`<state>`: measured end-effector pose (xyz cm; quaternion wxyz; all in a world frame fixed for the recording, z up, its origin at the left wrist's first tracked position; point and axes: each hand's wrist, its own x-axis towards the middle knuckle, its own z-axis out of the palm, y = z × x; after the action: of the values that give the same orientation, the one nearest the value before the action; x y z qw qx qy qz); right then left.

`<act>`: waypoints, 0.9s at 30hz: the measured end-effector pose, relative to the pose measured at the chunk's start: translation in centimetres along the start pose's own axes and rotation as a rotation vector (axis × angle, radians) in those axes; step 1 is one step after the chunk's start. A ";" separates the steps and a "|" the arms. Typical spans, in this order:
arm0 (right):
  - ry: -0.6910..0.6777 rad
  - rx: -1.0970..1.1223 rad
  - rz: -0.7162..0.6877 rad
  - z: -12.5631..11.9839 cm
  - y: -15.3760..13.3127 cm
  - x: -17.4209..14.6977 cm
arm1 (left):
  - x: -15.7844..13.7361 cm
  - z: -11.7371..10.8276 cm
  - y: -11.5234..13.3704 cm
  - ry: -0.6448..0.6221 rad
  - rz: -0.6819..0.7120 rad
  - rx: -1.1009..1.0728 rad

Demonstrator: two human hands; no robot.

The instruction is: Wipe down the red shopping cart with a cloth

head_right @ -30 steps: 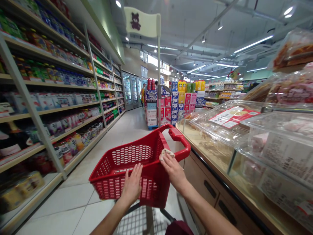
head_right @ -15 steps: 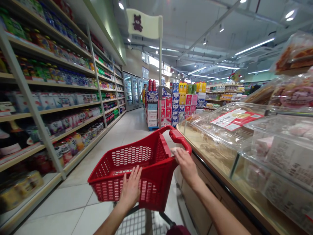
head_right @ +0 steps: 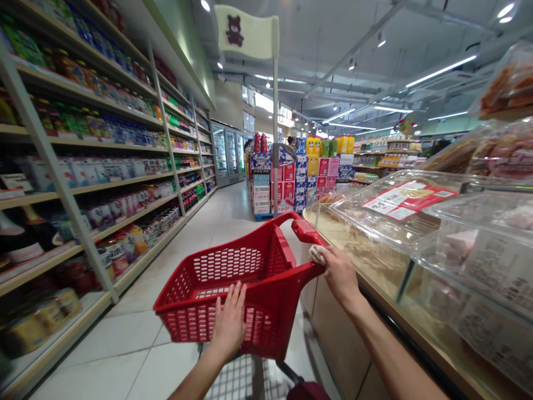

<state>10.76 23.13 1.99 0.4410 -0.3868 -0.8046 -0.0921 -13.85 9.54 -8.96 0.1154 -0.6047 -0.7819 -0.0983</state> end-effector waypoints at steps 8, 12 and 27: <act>-0.075 0.026 -0.368 5.3 -4.8 -2.6 | 0.5 -0.7 0.0 -0.026 0.017 0.027; 0.017 -0.080 -0.239 3.0 0.0 -1.5 | 0.6 -0.7 -0.2 -0.027 0.025 -0.001; 0.083 -0.087 -0.082 1.8 1.1 -1.2 | 0.5 -0.3 0.6 0.020 -0.001 0.014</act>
<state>10.74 24.17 -0.24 0.4527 -0.3683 -0.7960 -0.1608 -13.36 10.06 -8.55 0.1273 -0.6025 -0.7816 -0.0991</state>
